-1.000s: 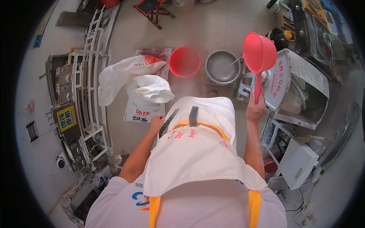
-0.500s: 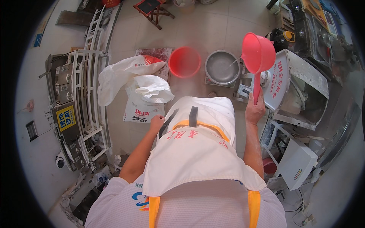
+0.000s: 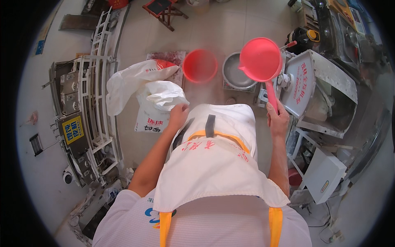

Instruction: The person pours flour from a bag into a bowl, scoops a dry mixture into a smaller container, and then adds liquid from a bucket into a large mixing machine.

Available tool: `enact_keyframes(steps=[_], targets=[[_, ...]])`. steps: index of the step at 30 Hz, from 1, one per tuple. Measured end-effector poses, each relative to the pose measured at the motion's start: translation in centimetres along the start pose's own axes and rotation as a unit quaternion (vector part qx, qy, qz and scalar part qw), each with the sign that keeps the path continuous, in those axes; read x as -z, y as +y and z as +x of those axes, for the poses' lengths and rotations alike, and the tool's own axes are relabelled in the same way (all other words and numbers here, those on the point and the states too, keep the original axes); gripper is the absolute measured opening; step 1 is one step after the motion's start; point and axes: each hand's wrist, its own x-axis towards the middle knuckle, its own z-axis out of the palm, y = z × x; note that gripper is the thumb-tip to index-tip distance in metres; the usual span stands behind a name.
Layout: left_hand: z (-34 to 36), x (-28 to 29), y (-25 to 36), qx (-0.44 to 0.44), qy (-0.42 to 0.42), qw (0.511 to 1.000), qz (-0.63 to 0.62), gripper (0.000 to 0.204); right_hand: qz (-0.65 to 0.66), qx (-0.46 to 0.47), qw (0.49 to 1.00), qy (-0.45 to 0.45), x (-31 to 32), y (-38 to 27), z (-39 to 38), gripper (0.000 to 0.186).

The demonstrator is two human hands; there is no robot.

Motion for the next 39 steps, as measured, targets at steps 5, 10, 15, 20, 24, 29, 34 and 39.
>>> enact_keyframes(steps=[5,10,15,20,24,29,34,39], targets=[[2.3,0.0,5.2,-0.056,-0.012,0.998,-0.020,0.023,-0.058,0.058,0.997,0.003,0.0,-0.1,-1.0,0.045],[2.6,0.0,8.2,-0.091,-0.002,0.995,-0.041,0.022,0.032,0.048,0.998,0.029,-0.5,0.2,-2.0,0.046],[2.0,-0.3,8.3,-0.097,0.008,0.995,-0.035,0.021,0.112,0.041,0.993,0.015,-1.2,0.7,-1.6,0.048],[1.2,-0.4,7.9,-0.102,0.001,0.994,-0.032,0.020,0.147,0.028,0.988,-0.021,-2.0,0.6,-1.5,0.048],[1.0,-0.4,7.5,-0.115,0.003,0.993,-0.030,0.020,0.154,0.020,0.987,-0.041,-2.3,0.6,-1.6,0.048],[0.8,-0.2,7.9,-0.116,0.008,0.993,-0.030,0.019,0.158,0.010,0.986,-0.044,-2.9,0.2,-1.9,0.048],[0.3,0.8,10.0,-0.149,0.021,0.989,-0.001,0.018,0.158,0.011,0.986,-0.057,-2.8,0.2,-2.1,0.051],[0.3,4.7,18.9,-0.382,0.055,0.920,0.072,0.031,0.133,0.028,0.988,-0.069,-2.7,-0.1,-3.0,0.053]])
